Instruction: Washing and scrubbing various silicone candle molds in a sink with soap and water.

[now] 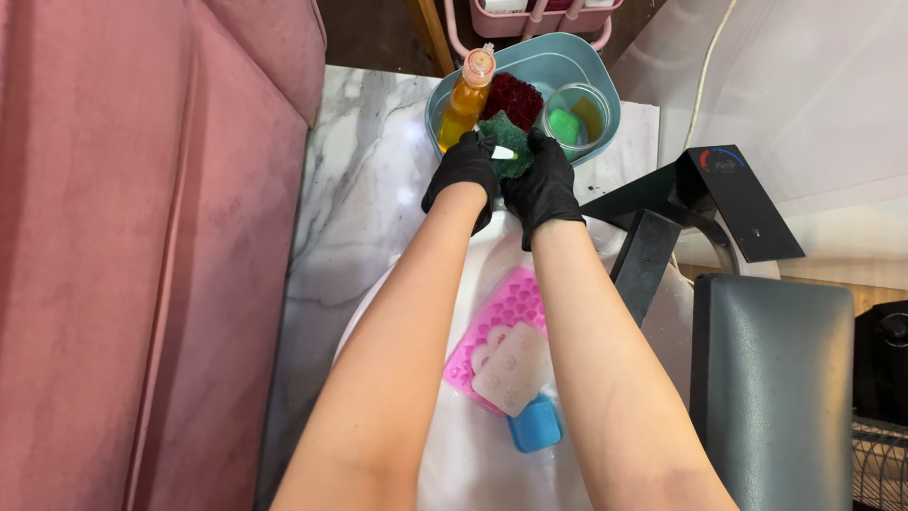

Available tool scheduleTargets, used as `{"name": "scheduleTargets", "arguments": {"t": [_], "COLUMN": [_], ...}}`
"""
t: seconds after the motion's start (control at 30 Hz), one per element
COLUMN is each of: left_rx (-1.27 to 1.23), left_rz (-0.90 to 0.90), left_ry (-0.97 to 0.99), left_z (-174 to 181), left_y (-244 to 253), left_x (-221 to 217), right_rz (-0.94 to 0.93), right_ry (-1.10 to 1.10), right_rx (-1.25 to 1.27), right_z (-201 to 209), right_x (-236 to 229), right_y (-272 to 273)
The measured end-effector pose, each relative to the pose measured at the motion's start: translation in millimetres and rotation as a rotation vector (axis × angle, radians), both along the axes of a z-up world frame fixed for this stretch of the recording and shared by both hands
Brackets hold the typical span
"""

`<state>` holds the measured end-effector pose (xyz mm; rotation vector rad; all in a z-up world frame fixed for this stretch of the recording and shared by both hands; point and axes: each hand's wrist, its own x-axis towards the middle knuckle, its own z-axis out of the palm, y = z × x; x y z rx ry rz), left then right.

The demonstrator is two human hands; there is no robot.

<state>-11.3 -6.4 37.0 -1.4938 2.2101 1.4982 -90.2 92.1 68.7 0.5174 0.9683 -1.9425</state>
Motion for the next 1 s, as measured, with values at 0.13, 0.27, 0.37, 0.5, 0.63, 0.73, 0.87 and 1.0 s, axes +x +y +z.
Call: {"name": "scheduleTargets", "arguments": {"t": [0.13,0.27,0.37,0.5,0.63,0.73,0.87,1.0], "left_rx": [-0.082,-0.077,-0.052,-0.175,-0.528,-0.648,-0.596,-0.670], "left_rz": [-0.141,-0.232,-0.080,-0.085,-0.173,-0.285,-0.359,-0.502], "left_ry": [-0.188,-0.308,-0.237,-0.187,0.030,0.280,0.591,1.008], "left_z": [5,117,131,129,142,129,95,177], "left_y": [1,23,35,40,72,94,103,146], "left_x": [-6,19,28,38,75,100,94,67], "right_rz": [-0.060,-0.185,-0.172,-0.100,0.132,0.301,0.494,0.414], "right_ry": [-0.070,-0.233,-0.120,-0.010,0.256,0.396,0.019,-0.058], "right_rx": [-0.009,-0.029,0.044,-0.281,-0.129,0.003,0.012,0.097], "right_z": [7,6,19,71,179,188,176,128], "right_x": [4,-1,-6,2,44,91,193,201], "right_y": [2,18,37,72,142,202,239,244]}}
